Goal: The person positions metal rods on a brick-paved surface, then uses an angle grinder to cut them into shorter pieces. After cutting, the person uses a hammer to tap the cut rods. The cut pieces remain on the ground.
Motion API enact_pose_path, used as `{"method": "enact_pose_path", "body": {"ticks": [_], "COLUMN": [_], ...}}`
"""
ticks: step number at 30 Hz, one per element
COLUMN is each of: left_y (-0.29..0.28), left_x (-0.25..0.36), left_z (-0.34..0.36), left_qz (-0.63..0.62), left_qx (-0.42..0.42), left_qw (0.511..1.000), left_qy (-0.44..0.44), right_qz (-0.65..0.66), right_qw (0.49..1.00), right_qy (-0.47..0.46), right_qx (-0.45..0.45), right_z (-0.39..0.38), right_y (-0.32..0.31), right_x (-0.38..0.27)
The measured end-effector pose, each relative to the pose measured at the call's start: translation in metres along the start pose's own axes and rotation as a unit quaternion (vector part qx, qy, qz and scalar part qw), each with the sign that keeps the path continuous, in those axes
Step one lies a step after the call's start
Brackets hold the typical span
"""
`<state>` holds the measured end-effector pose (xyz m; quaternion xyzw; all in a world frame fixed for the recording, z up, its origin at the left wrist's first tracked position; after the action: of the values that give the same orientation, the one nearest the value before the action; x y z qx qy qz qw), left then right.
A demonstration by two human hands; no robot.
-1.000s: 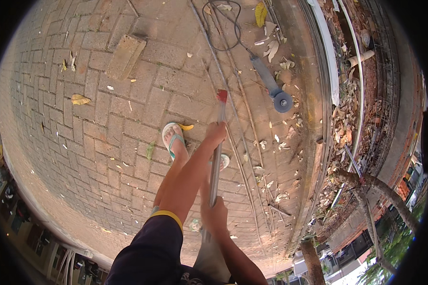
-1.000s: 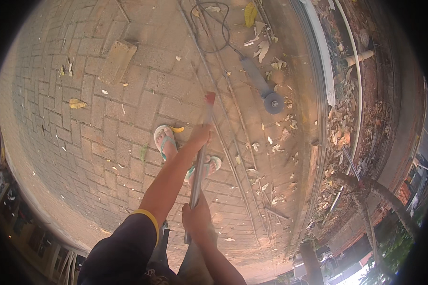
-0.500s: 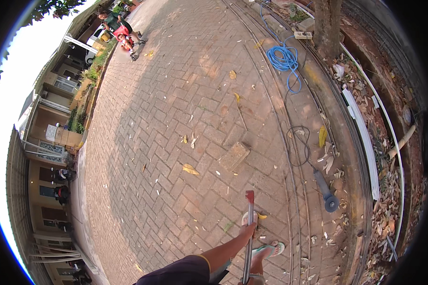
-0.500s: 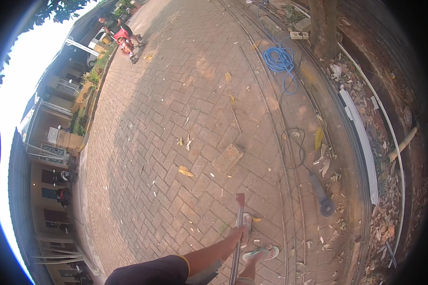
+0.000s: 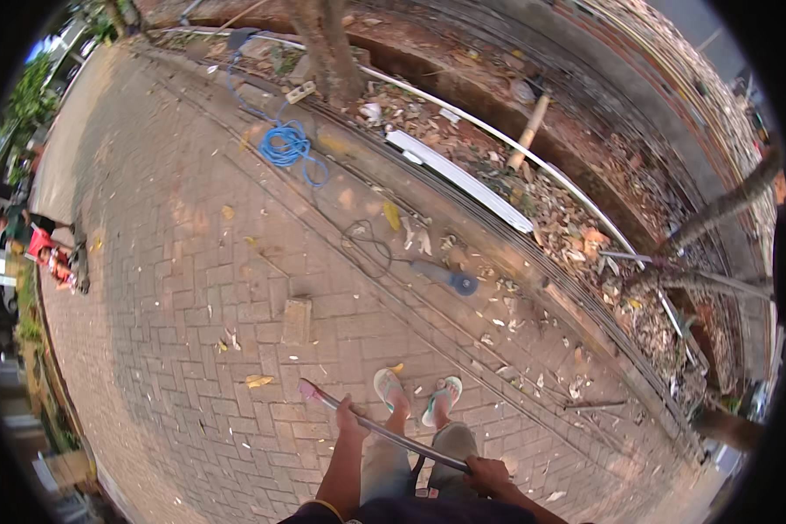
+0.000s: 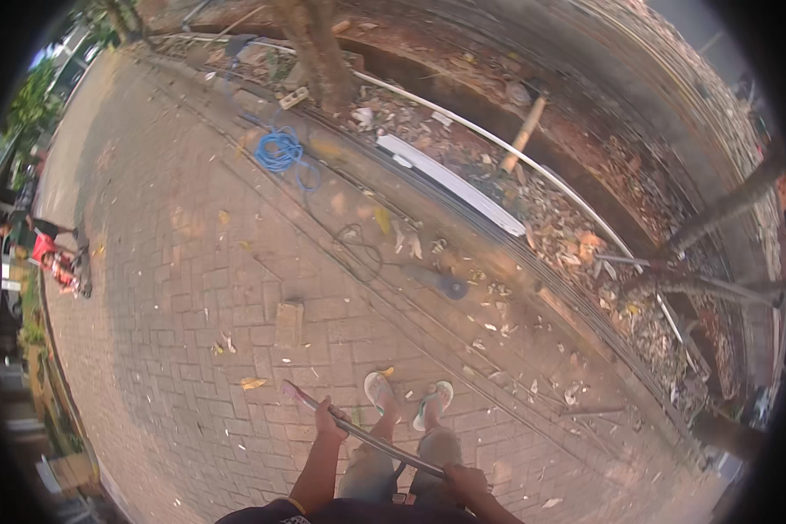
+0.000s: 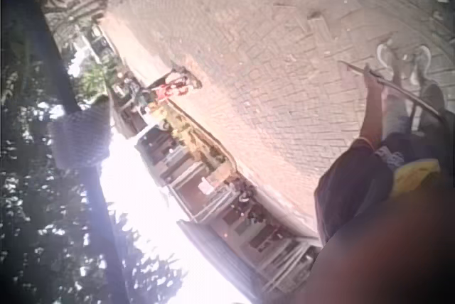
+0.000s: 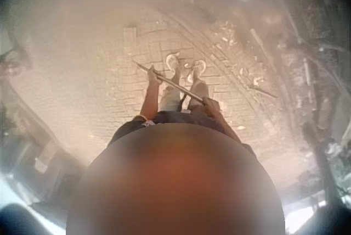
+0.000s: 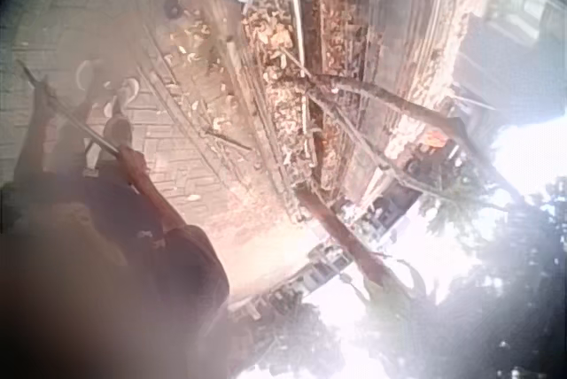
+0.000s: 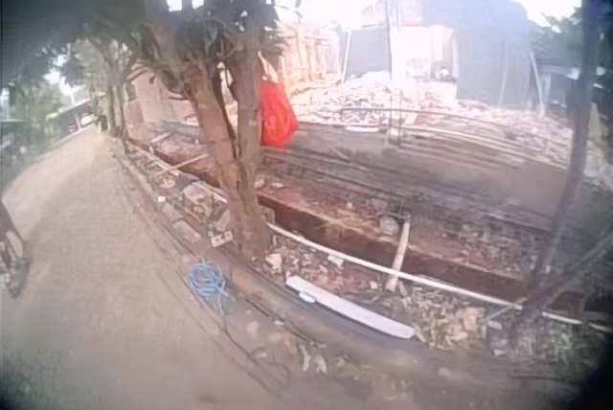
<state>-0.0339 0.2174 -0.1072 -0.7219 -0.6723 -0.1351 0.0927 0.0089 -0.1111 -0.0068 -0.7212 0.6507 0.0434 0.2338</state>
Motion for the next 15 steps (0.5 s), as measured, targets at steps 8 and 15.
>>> {"method": "enact_pose_path", "body": {"ticks": [8,15], "left_y": [0.045,0.055], "left_x": [0.059,0.111], "left_z": [-0.001,-0.014], "left_qz": [0.048,0.009], "left_qx": [-0.045,-0.016], "left_qw": [0.993,0.962], "left_qy": [0.099,0.272], "right_qz": [0.269,0.373], "right_qw": [0.864,0.855], "right_qy": [0.212,0.263], "right_qx": [0.369,0.247], "right_z": [-0.040,-0.034], "right_y": [0.089,0.152], "right_x": [0.033,0.113]}}
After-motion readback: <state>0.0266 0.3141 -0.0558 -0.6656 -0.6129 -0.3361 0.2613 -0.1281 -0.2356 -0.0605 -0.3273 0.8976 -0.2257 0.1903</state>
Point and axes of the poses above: each hand's wrist, its own z-axis towards the middle knuckle, its own y-axis out of the palm, x = y × z, the point moved 3 cm from there along z, towards the middle knuckle, and after that the axes turned 1 degree about -x, right-handed, at the moved point
